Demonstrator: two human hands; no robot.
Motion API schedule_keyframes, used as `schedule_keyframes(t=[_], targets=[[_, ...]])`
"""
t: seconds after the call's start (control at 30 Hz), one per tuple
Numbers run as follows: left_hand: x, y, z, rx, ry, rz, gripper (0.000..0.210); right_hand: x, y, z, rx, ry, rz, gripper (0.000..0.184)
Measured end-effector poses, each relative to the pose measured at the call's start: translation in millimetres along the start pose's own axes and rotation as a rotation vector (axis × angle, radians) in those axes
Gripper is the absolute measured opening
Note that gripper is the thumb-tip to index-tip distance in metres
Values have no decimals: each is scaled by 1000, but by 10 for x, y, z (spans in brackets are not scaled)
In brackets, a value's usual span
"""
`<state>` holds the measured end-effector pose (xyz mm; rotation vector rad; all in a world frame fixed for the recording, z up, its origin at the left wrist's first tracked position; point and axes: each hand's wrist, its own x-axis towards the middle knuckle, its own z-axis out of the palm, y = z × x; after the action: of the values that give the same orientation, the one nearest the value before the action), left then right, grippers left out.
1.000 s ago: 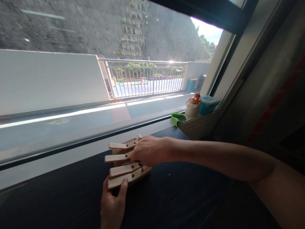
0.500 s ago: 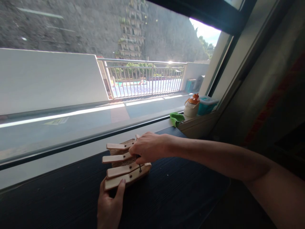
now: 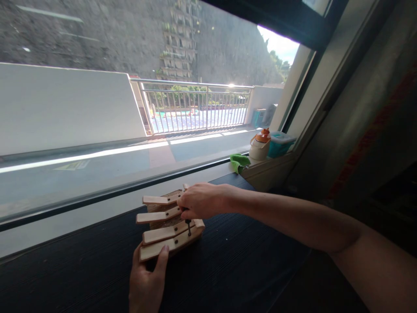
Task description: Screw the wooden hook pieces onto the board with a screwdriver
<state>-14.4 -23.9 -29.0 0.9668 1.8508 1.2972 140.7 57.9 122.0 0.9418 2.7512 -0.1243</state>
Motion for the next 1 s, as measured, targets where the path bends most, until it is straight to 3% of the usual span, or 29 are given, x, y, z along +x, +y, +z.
schedule_keyframes(t=[0.13, 0.27, 0.6, 0.77, 1.0], targets=[[14, -70, 4, -12, -12, 15, 63, -26, -68, -117, -75, -76, 23, 30], [43, -137, 15, -13, -27, 50, 61, -37, -113, -179, -127, -134, -62, 24], [26, -118, -13, 31, -2, 51, 66, -4, -36, -37, -19, -62, 14, 30], [28, -107, -7, 31, 7, 64, 66, -61, -58, -103, -61, -63, 36, 31], [18, -104, -5, 34, -9, 62, 63, -23, -90, -126, -134, -102, -127, 25]])
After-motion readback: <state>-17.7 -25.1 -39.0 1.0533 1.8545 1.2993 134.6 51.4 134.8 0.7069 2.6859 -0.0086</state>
